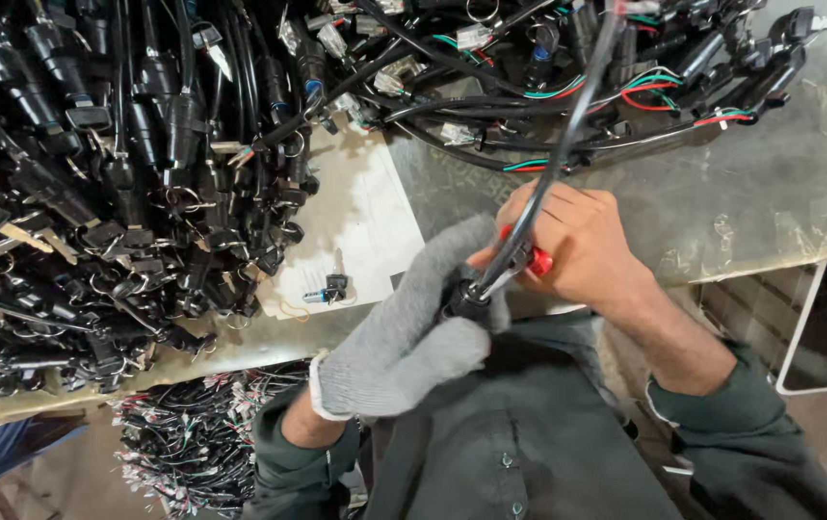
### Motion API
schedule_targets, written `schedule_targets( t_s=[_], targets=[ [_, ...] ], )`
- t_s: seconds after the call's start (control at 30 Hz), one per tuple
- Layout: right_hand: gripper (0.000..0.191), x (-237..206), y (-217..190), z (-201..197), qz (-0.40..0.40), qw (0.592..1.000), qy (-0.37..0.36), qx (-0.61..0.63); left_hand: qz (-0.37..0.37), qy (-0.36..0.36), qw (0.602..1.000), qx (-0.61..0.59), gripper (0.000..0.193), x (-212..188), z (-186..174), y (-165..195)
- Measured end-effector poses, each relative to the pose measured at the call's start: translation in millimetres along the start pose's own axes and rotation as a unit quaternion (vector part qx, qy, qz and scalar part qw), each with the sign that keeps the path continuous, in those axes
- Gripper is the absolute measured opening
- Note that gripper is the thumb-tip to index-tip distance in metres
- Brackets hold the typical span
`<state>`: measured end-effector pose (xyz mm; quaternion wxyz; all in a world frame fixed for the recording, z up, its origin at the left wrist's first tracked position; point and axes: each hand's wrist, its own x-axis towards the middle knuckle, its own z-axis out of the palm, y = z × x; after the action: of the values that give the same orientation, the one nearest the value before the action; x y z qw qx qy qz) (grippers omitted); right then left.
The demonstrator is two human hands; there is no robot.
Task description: The person picks up a black cable harness from a large pile on the workbench and uses red-handled pliers to cut and strip insulation from the wire ends, working on one harness at a time and setting processed harnesses back on the table.
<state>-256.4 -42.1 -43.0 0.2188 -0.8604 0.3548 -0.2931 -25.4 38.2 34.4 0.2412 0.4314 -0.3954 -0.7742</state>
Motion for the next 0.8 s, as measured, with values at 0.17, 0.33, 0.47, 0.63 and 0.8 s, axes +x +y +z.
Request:
schedule_targets(
  t_s=[0.17, 0.33, 0.47, 0.63, 0.8],
  targets=[
    [0.041, -12.4, -8.7, 7.4, 0.07, 0.997, -0.033, -0.03, 0.279, 0.188, 0.896, 0.291, 0.064, 23.3, 9.4, -11.7],
    [0.035, -12.0, -14.3, 12.7, 0.089, 0.995, 0.004, 0.046, 0.261, 0.268, 0.853, 0.365, 0.072, 28.5, 19.1, -37.8],
    [0.038, -16.5, -16.3, 6.0, 0.103, 0.994, -0.002, -0.019, 0.26, 0.307, 0.797, 0.45, 0.073, 29.5, 24.0, -45.3],
    [0.038, -33.3, -24.3, 1.4, 0.146, 0.985, -0.026, -0.093, 0.253, 0.327, 0.718, 0.561, 0.068, 30.5, 24.1, -49.5],
    [0.039, -36.8, -31.1, 8.5, 0.184, 0.98, -0.005, -0.075, 0.25, 0.327, 0.701, 0.582, 0.068, 35.0, 21.8, -54.2]
  ],
)
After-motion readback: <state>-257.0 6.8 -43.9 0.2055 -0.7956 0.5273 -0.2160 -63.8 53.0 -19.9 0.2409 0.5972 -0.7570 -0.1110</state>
